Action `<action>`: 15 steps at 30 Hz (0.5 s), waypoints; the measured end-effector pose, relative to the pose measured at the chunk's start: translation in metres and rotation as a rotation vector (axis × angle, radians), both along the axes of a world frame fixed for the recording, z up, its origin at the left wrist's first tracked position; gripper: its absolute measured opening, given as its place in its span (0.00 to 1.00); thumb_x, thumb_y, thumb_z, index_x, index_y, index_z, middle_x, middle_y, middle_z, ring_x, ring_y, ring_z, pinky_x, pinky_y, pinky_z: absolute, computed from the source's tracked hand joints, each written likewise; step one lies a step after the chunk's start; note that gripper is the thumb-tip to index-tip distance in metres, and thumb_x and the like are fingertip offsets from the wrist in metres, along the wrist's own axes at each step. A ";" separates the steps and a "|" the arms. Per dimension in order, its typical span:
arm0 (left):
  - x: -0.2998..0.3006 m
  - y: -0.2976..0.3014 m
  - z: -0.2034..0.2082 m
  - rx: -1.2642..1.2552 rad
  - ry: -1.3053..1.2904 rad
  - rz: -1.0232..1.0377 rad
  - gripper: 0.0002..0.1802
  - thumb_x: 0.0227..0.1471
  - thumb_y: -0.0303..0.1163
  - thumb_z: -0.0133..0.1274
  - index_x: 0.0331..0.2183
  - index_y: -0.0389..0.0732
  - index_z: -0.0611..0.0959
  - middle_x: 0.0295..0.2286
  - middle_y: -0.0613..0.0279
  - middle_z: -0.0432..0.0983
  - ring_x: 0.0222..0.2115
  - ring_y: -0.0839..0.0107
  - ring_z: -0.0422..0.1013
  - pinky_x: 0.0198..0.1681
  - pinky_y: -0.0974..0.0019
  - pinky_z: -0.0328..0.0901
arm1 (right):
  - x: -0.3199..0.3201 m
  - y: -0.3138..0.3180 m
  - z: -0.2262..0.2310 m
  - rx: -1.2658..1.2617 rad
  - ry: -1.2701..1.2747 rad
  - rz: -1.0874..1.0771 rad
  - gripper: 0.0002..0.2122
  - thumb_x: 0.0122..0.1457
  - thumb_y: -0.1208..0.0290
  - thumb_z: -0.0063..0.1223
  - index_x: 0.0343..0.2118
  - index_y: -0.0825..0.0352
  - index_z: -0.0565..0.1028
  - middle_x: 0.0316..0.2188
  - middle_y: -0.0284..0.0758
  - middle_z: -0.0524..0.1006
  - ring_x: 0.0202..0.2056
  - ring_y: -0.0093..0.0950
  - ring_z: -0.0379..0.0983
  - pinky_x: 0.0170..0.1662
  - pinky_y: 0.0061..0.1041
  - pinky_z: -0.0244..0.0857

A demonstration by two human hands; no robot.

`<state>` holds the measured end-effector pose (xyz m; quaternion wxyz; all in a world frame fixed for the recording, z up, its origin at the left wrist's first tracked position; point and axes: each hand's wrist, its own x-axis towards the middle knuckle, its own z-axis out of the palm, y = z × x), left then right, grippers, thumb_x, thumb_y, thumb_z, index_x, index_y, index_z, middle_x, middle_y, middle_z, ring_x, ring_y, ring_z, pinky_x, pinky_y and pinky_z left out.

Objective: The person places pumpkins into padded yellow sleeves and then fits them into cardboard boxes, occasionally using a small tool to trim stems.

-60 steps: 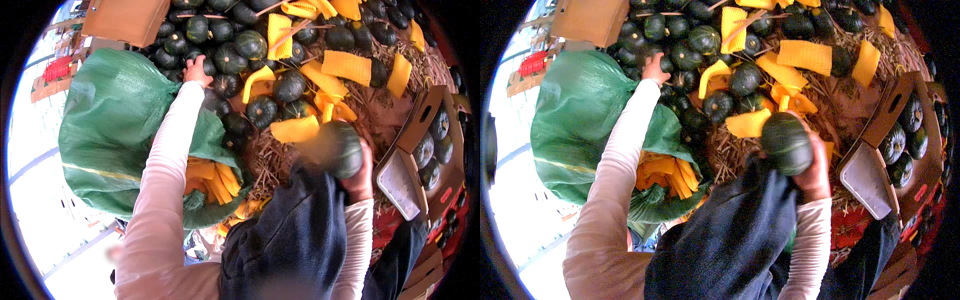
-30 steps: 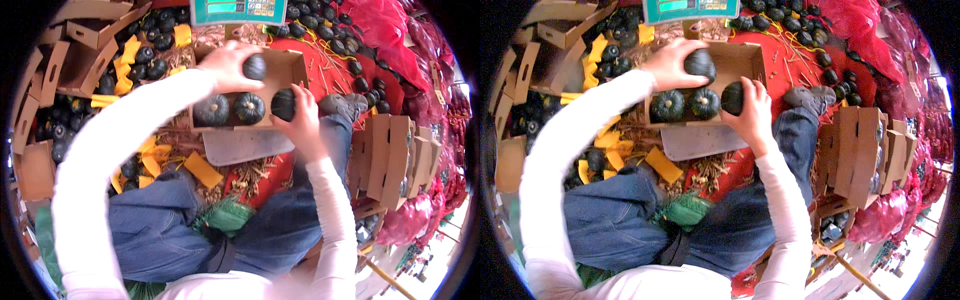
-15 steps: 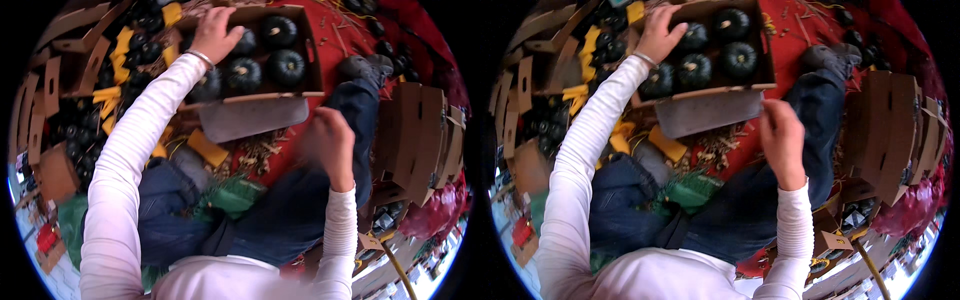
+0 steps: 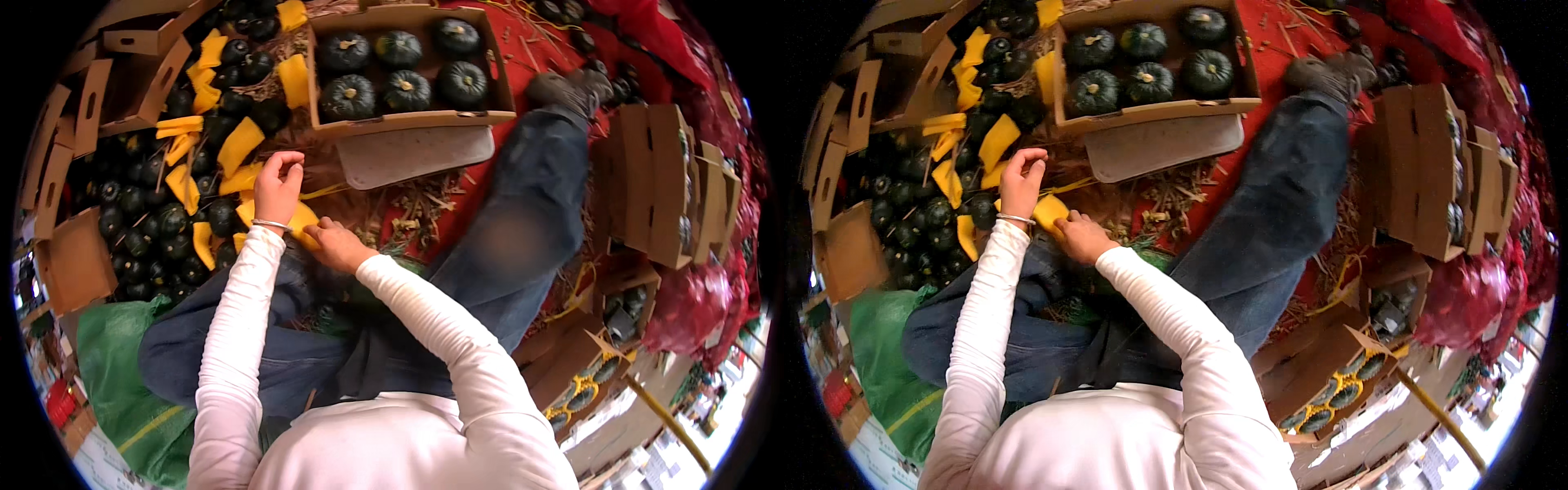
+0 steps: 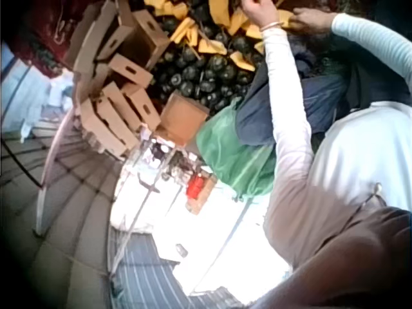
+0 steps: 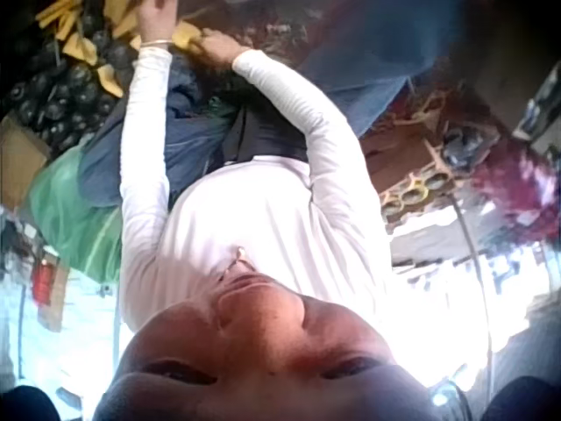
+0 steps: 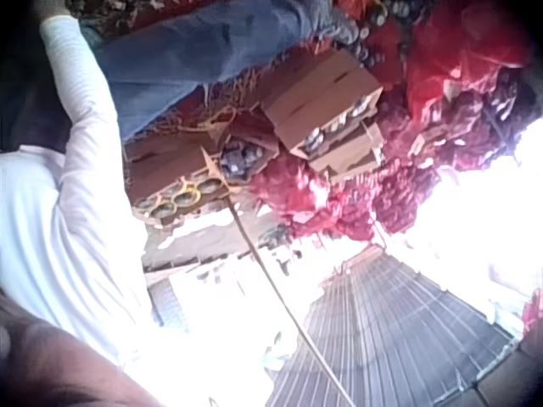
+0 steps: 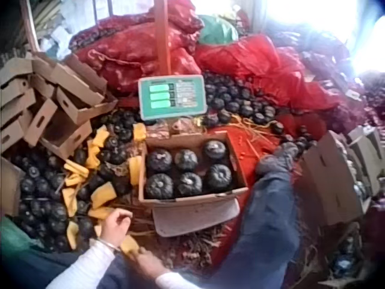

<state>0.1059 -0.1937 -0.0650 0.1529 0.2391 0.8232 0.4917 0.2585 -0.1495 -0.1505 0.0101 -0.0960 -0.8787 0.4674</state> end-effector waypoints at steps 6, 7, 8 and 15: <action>0.009 0.070 0.010 -0.188 0.785 -0.246 0.23 0.39 0.26 0.55 0.43 0.43 0.76 0.41 0.58 0.68 0.47 0.58 0.61 0.53 0.55 0.55 | 0.018 0.124 0.055 0.028 0.186 -0.789 0.07 0.48 0.76 0.52 0.31 0.70 0.73 0.30 0.44 0.75 0.34 0.43 0.73 0.38 0.35 0.67; 0.009 0.084 0.007 -0.236 0.914 -0.349 0.23 0.38 0.29 0.56 0.42 0.44 0.76 0.41 0.59 0.69 0.47 0.59 0.63 0.53 0.54 0.55 | 0.025 0.150 0.062 0.161 0.209 -0.875 0.09 0.48 0.76 0.52 0.33 0.70 0.73 0.31 0.44 0.75 0.35 0.42 0.73 0.38 0.34 0.67; 0.010 0.097 0.003 -0.285 0.910 -0.429 0.21 0.40 0.30 0.56 0.42 0.42 0.76 0.39 0.58 0.70 0.45 0.57 0.64 0.51 0.55 0.57 | 0.033 0.171 0.069 0.152 0.246 -0.919 0.08 0.48 0.76 0.52 0.33 0.69 0.72 0.31 0.46 0.72 0.36 0.45 0.69 0.39 0.39 0.64; -0.022 0.127 -0.013 -0.342 0.709 -0.721 0.07 0.47 0.30 0.53 0.30 0.39 0.74 0.29 0.51 0.67 0.34 0.50 0.66 0.36 0.53 0.62 | 0.049 0.208 -0.005 -0.244 -0.012 -1.597 0.25 0.45 0.66 0.61 0.43 0.70 0.62 0.42 0.49 0.66 0.41 0.42 0.67 0.46 0.35 0.62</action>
